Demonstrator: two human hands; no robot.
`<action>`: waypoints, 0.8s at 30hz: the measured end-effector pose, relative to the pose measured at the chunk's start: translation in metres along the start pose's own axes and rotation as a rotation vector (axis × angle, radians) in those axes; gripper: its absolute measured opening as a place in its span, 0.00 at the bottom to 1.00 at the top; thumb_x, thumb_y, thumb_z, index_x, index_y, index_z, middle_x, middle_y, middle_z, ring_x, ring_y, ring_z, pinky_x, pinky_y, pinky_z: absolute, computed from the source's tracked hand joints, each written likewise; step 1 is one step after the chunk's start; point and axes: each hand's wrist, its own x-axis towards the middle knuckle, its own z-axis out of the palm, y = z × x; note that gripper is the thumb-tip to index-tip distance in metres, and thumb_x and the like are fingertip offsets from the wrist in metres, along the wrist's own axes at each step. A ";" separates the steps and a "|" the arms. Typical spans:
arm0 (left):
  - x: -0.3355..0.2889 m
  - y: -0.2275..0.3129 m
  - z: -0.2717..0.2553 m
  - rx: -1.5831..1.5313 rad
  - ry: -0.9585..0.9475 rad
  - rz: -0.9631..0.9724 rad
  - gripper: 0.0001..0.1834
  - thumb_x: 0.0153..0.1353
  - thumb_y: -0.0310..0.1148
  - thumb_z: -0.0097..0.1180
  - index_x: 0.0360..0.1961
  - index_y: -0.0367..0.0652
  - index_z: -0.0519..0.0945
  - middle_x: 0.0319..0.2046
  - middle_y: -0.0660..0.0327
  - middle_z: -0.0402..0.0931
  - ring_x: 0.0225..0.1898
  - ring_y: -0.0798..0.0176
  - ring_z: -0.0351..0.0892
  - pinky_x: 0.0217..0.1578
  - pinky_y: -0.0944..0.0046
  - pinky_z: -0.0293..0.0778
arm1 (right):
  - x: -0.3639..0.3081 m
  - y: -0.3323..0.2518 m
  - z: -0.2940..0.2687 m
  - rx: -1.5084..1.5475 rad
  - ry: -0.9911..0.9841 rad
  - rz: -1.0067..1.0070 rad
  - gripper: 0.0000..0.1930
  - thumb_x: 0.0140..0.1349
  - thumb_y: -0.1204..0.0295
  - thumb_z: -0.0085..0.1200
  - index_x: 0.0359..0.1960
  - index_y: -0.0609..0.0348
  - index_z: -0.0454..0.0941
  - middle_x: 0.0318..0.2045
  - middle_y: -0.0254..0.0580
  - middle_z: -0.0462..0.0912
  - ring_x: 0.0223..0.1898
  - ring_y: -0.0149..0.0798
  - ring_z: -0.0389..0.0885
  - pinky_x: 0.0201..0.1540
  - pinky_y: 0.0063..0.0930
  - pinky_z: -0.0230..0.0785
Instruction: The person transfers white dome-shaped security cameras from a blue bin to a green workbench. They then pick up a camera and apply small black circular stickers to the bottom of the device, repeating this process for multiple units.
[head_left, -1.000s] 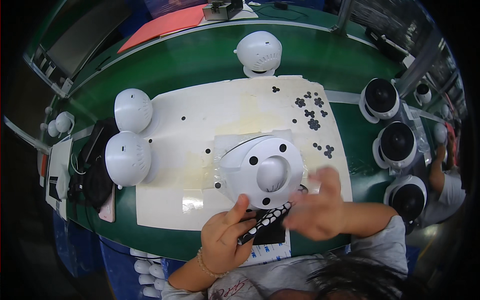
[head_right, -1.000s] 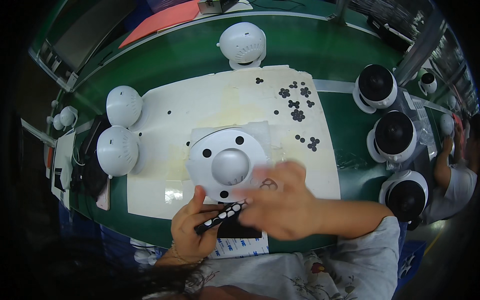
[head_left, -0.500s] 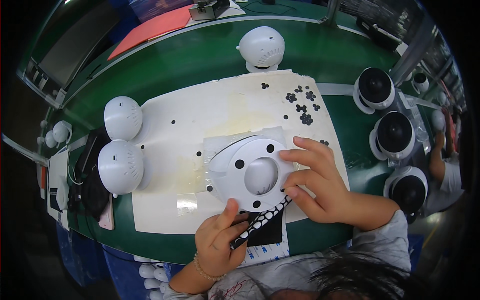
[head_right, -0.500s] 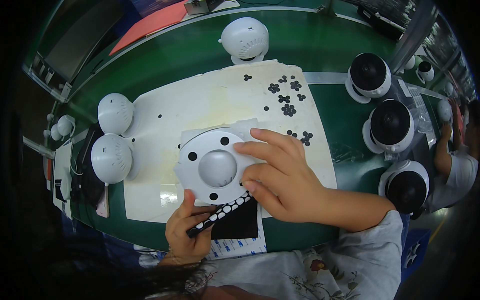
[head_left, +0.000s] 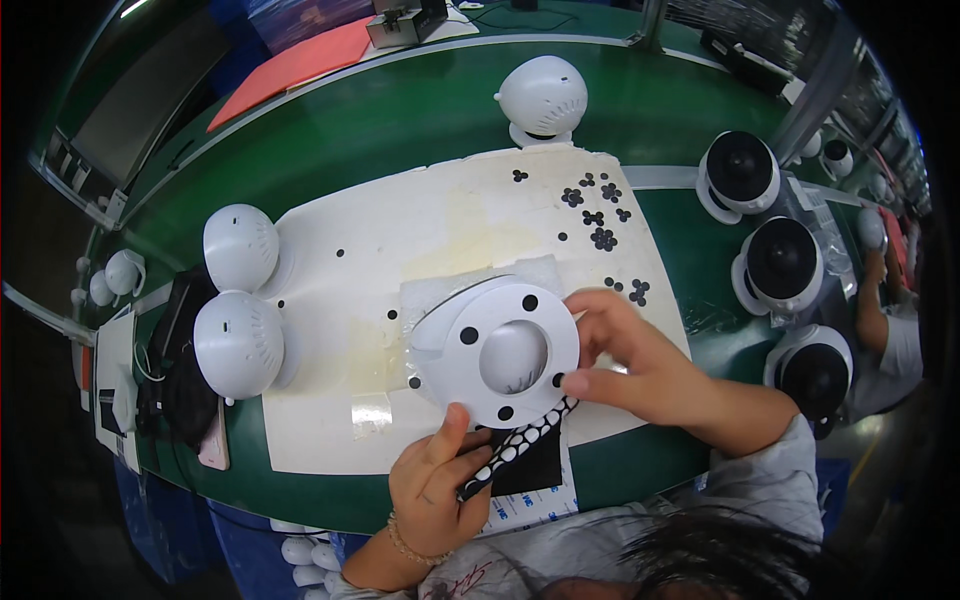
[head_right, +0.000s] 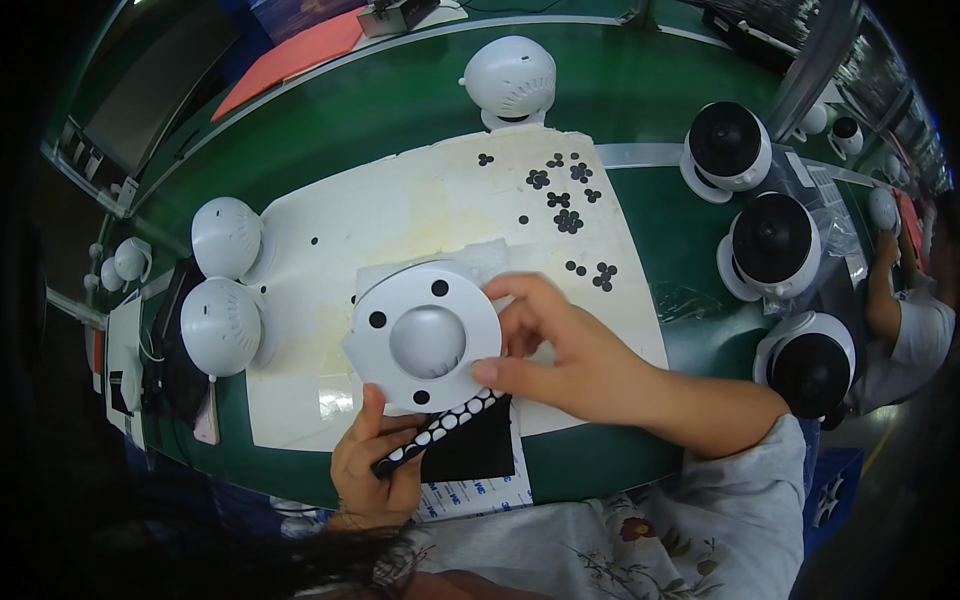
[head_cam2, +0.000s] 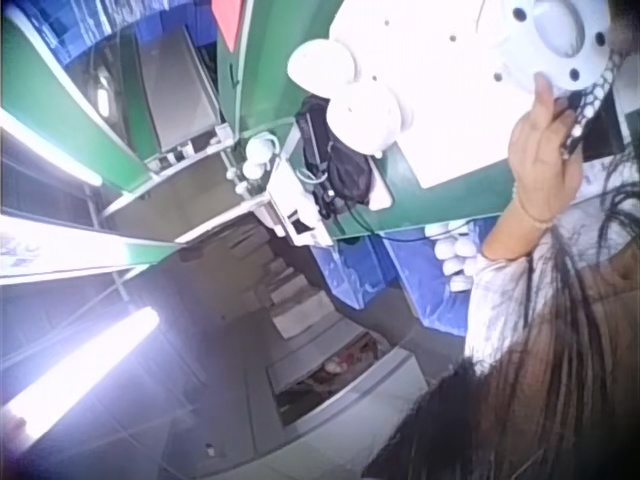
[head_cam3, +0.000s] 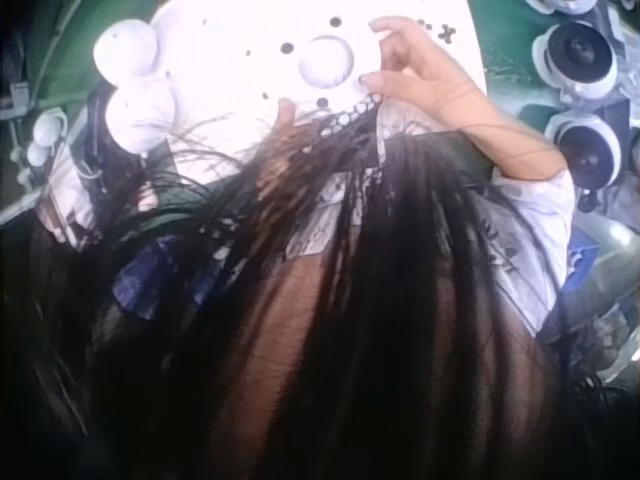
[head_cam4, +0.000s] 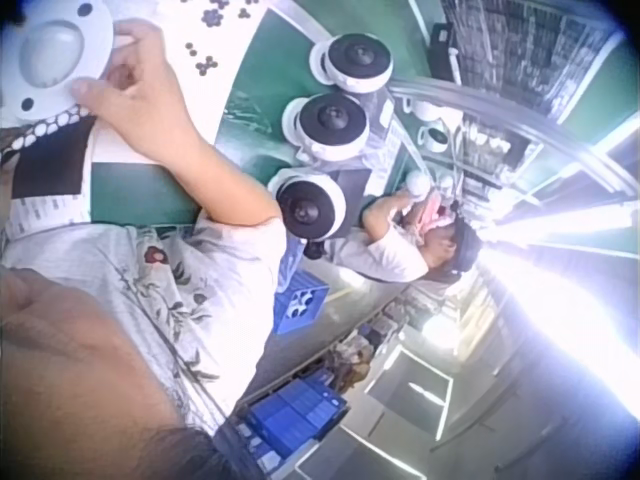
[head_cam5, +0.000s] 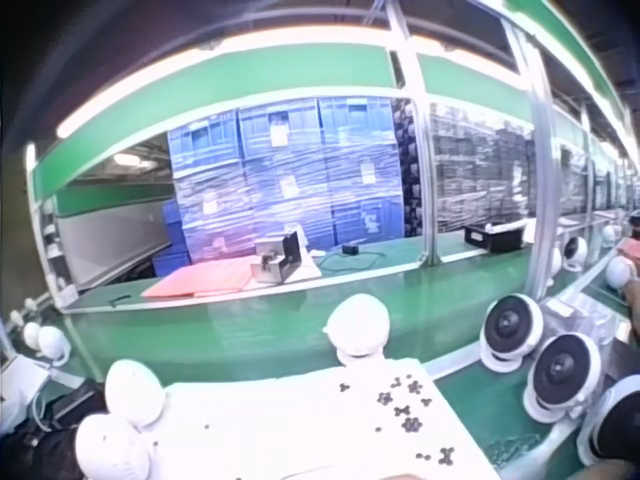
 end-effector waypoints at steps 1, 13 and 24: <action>0.000 -0.001 -0.002 -0.007 -0.009 0.006 0.14 0.33 0.21 0.55 0.27 0.36 0.74 0.54 0.43 0.63 0.32 0.56 0.79 0.30 0.64 0.72 | 0.005 0.001 0.000 0.119 -0.040 0.056 0.20 0.53 0.73 0.57 0.46 0.61 0.65 0.35 0.35 0.74 0.38 0.27 0.71 0.42 0.22 0.62; -0.004 -0.002 -0.007 -0.053 0.036 0.060 0.17 0.33 0.20 0.56 0.31 0.37 0.73 0.49 0.46 0.68 0.35 0.57 0.79 0.31 0.64 0.73 | 0.158 -0.018 -0.027 -0.243 0.215 -0.304 0.11 0.54 0.71 0.51 0.39 0.61 0.72 0.31 0.37 0.76 0.30 0.33 0.75 0.38 0.27 0.68; -0.001 0.000 -0.014 -0.098 -0.021 0.001 0.21 0.34 0.22 0.57 0.36 0.37 0.72 0.47 0.51 0.71 0.35 0.55 0.77 0.33 0.62 0.72 | 0.229 0.070 -0.090 -1.512 0.746 -0.154 0.21 0.53 0.55 0.50 0.41 0.58 0.73 0.40 0.40 0.74 0.45 0.47 0.71 0.46 0.38 0.64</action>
